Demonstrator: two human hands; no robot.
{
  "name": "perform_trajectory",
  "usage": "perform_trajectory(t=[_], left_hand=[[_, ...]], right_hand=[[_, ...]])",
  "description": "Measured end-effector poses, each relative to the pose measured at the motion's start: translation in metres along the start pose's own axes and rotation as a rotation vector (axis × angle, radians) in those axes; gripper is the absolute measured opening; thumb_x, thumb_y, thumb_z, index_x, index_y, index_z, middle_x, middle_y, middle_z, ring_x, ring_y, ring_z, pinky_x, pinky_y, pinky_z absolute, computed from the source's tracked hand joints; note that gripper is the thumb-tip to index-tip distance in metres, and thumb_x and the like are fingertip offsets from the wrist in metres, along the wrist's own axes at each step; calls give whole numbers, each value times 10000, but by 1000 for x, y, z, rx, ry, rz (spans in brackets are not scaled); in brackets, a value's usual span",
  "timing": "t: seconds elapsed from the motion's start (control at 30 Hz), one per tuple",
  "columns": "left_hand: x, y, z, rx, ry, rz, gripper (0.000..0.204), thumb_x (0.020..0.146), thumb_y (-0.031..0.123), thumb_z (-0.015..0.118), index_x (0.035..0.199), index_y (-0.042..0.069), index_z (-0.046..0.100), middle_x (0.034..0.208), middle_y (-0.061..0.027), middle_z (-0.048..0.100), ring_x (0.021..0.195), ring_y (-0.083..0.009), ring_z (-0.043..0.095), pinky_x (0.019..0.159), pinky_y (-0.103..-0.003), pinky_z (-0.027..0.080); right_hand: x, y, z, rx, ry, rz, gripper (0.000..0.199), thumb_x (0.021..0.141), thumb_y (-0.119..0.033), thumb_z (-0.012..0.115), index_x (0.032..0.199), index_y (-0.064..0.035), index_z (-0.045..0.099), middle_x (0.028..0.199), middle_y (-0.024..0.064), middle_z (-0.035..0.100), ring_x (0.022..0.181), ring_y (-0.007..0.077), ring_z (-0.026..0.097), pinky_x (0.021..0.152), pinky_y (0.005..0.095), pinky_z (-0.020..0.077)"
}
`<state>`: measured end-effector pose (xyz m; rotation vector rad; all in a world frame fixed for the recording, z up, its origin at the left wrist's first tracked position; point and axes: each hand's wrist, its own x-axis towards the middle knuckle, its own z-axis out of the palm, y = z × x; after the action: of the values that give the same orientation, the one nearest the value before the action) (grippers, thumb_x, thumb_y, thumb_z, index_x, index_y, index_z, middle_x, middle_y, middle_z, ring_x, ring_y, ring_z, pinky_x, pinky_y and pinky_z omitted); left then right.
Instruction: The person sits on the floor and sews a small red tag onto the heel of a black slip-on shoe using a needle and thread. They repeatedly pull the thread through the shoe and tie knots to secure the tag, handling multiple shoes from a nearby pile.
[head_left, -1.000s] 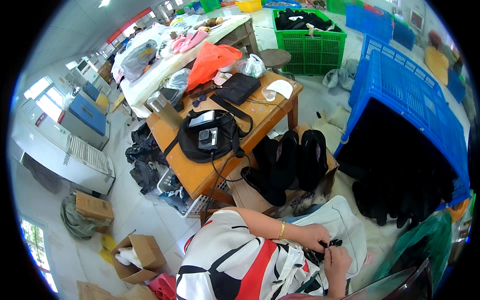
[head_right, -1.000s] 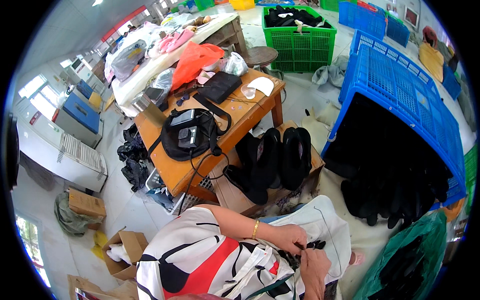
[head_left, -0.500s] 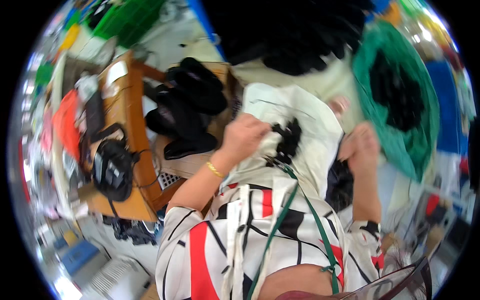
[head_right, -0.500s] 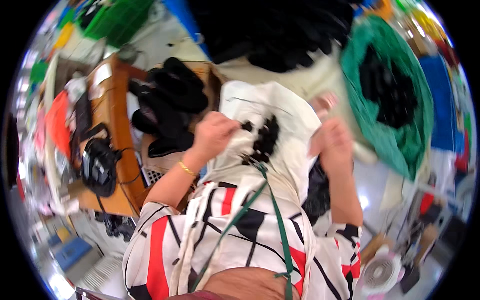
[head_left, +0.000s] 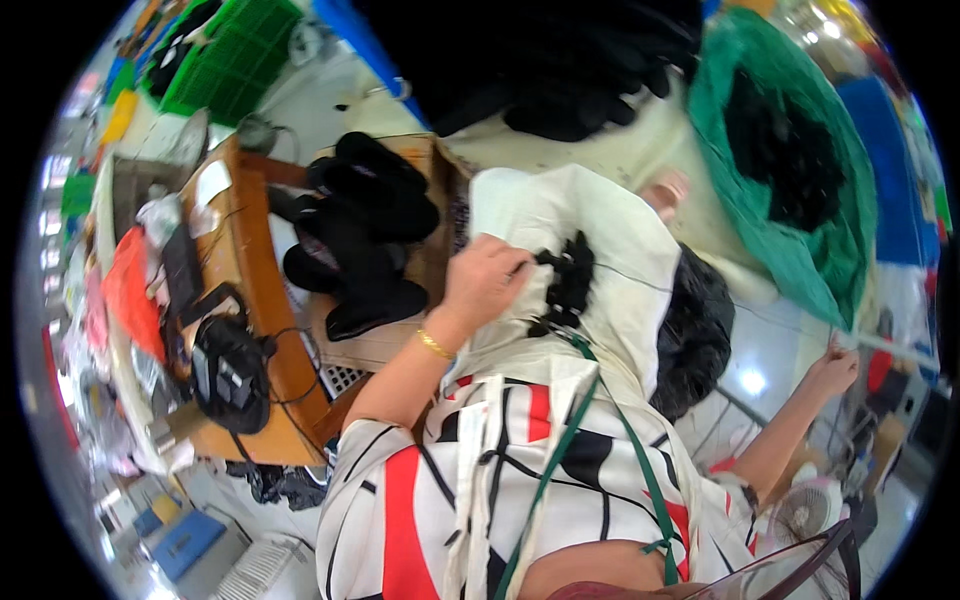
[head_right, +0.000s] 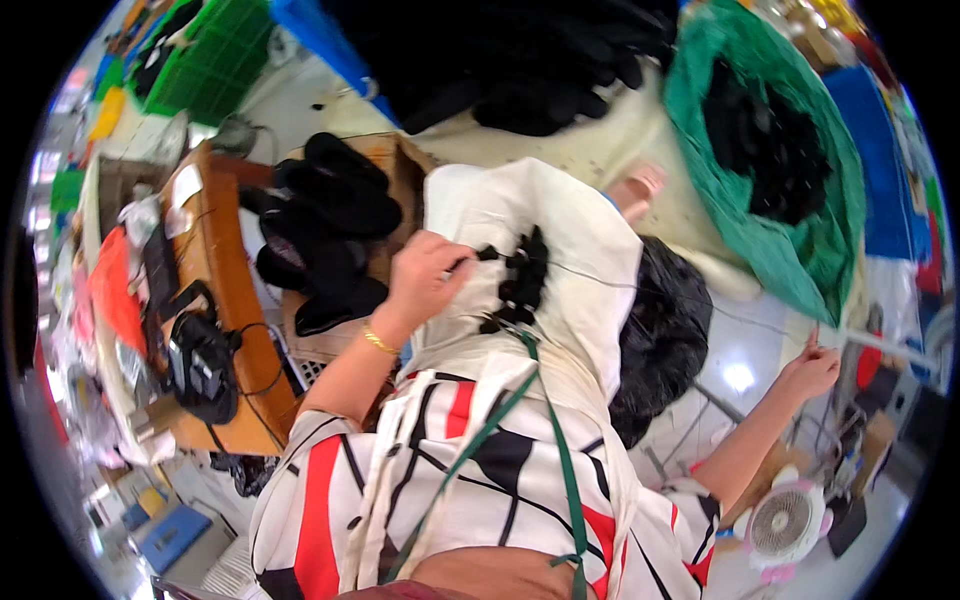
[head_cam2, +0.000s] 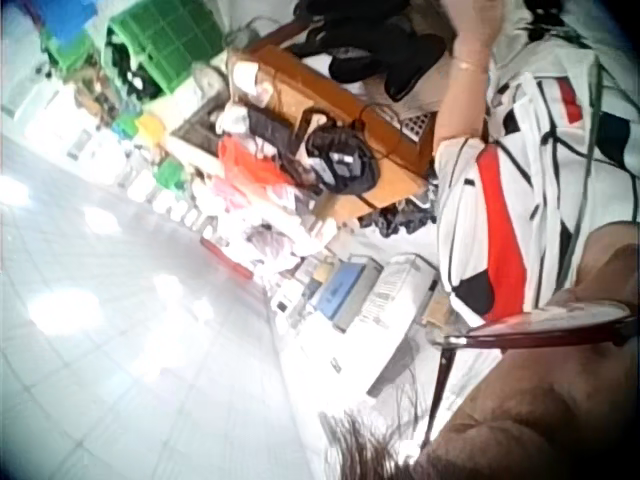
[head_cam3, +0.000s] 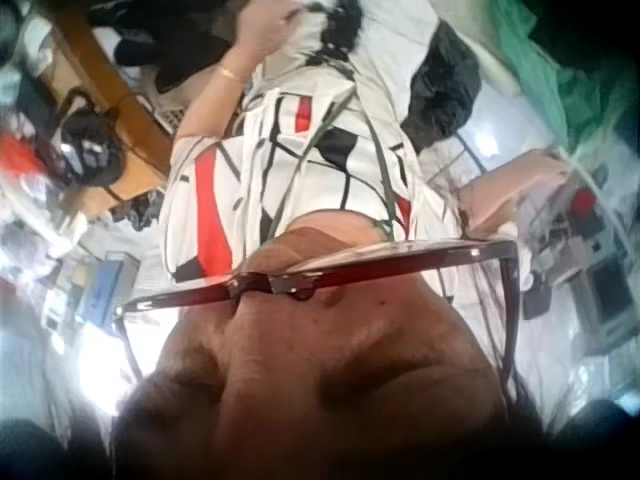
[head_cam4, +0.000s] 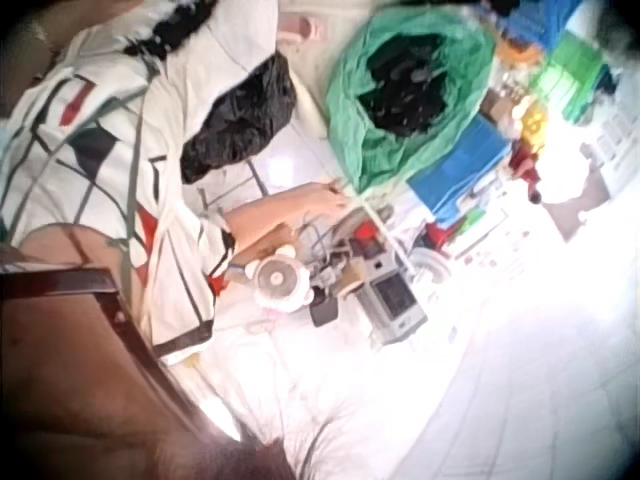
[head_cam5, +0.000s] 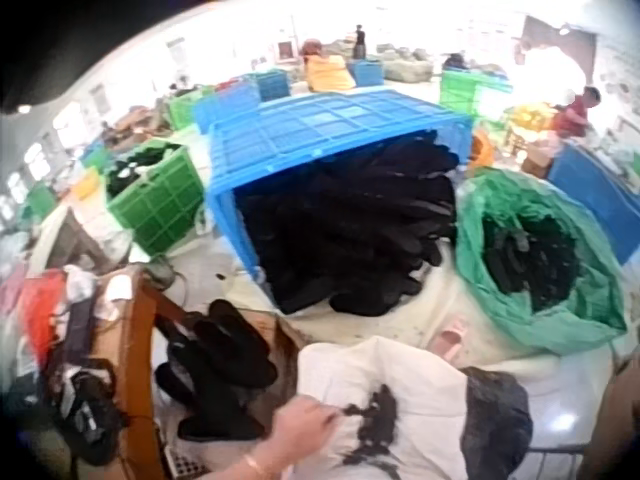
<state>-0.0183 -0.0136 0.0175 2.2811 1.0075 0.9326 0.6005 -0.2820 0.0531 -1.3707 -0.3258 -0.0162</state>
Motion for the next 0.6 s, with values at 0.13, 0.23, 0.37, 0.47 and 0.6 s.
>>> perform_trajectory(t=[0.13, 0.23, 0.37, 0.47, 0.6], left_hand=[[-12, 6, 25, -242, -139, -176, 101, 793, 141, 709, 849, 68, 665, 812, -105, 645, 812, -303, 612, 728, -378, 498], [-8, 12, 38, -389, -222, -192, 125, 793, 158, 701, 843, 55, 651, 817, -117, 639, 821, -318, 604, 746, -395, 487], [-11, 16, 23, -422, -268, -246, 175, 803, 187, 732, 877, 43, 665, 849, -116, 650, 851, -300, 617, 772, -378, 492], [-9, -14, -6, -316, -206, -315, 234, 823, 231, 765, 952, 51, 692, 918, -108, 670, 906, -273, 636, 791, -351, 500], [13, -83, -54, 514, -130, -312, 301, 788, 332, 746, 870, 51, 676, 897, -135, 651, 867, -333, 610, 749, -457, 477]], right_hand=[[-182, 31, 132, -203, -532, 356, 289, 900, -5, 611, 1178, -31, 539, 901, 44, 594, 800, 152, 617, 876, 330, 529], [-286, 34, 188, -407, -1176, 283, 273, 886, -45, 660, 1155, -44, 608, 983, 39, 620, 926, 142, 610, 836, 282, 491], [-341, -4, 254, -311, -1567, -58, 202, 884, -72, 677, 1071, -4, 637, 886, 62, 616, 804, 140, 591, 743, 285, 487], [-347, 4, 263, -254, -1494, 123, 152, 900, -89, 678, 1014, 8, 653, 838, 53, 611, 754, 128, 582, 708, 271, 482], [-347, 14, 259, -259, -1386, 327, 136, 921, -99, 668, 991, 17, 657, 837, 25, 610, 743, 92, 567, 696, 242, 469]])
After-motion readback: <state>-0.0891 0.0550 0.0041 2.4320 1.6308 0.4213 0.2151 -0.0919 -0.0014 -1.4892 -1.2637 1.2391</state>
